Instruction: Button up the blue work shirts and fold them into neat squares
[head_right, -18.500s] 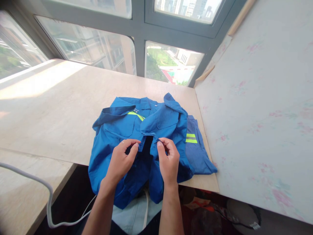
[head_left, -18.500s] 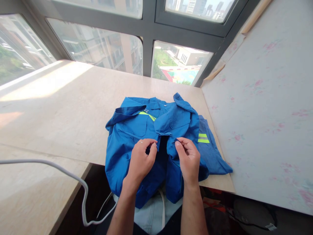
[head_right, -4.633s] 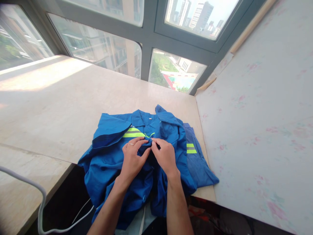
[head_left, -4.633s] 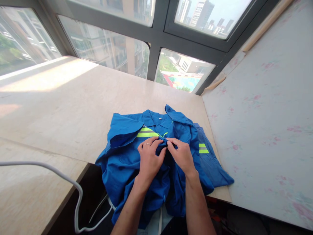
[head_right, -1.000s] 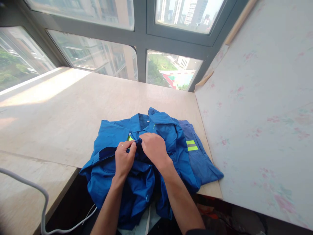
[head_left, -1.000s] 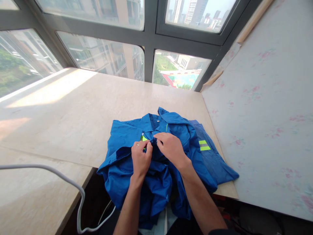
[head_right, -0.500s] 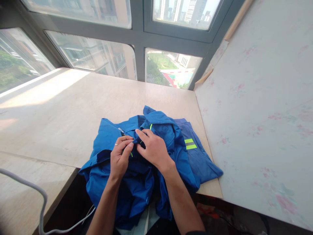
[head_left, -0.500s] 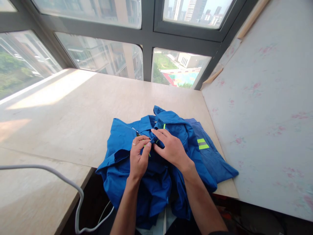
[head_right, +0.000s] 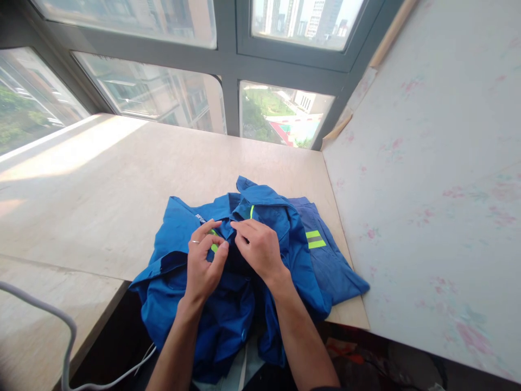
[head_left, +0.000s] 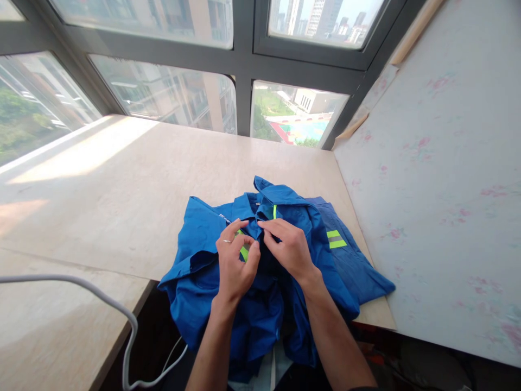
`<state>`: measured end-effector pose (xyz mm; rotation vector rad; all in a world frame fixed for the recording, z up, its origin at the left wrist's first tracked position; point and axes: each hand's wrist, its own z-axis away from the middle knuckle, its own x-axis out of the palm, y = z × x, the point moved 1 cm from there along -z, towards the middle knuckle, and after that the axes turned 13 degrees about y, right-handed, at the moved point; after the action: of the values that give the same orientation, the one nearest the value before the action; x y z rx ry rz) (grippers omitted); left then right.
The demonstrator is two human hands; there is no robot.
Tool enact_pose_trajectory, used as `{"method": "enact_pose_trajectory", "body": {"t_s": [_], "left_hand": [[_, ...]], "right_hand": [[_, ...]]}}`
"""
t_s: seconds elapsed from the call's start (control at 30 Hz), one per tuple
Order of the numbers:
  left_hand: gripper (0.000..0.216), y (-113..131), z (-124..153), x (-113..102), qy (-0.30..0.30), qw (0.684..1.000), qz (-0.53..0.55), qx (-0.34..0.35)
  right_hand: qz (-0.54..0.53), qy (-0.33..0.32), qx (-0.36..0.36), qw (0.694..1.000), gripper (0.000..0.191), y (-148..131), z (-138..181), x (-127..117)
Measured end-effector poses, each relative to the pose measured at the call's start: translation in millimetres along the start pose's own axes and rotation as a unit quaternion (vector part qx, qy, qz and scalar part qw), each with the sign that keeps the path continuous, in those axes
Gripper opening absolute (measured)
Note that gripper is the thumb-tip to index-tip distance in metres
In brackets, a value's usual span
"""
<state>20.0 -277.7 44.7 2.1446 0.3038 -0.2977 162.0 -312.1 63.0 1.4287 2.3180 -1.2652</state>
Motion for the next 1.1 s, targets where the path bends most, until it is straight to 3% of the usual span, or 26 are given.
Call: {"method": "enact_pose_trajectory", "body": {"t_s": [0.03, 0.13, 0.2, 0.33, 0.53, 0.77, 1.1], "left_hand": [[0.009, 0.5, 0.7, 2.1, -0.006, 1.000, -0.004, 0.003], [0.040, -3.3, 3.8, 10.7, -0.019, 1.000, -0.011, -0.015], [0.046, -8.5, 6.2, 16.9, -0.025, 0.999, -0.028, -0.017], [0.036, -14.1, 8.1, 25.0, -0.027, 0.997, -0.072, 0.021], [0.012, -8.1, 3.3, 26.9, 0.004, 0.996, -0.091, 0.022], [0.014, -9.4, 0.7, 26.6, -0.023, 0.996, -0.088, -0.011], [0.019, -15.6, -3.9, 22.5, -0.089, 0.994, -0.022, -0.058]], "right_hand": [[-0.008, 0.002, 0.003, 1.000, 0.030, 0.6, 0.2, -0.3], [-0.011, 0.008, 0.011, 1.000, 0.027, 1.9, 0.8, -1.8], [-0.012, 0.008, 0.020, 1.000, 0.025, 2.1, 1.1, -2.9], [-0.041, -0.002, 0.048, 0.998, 0.022, 2.5, 2.1, -4.5], [-0.061, -0.002, 0.083, 0.995, 0.021, 6.7, 3.5, -3.4], [-0.070, -0.014, 0.124, 0.990, 0.021, 13.5, 3.3, 1.7], [-0.080, -0.005, 0.113, 0.990, 0.020, 20.7, 5.6, 7.2]]}}
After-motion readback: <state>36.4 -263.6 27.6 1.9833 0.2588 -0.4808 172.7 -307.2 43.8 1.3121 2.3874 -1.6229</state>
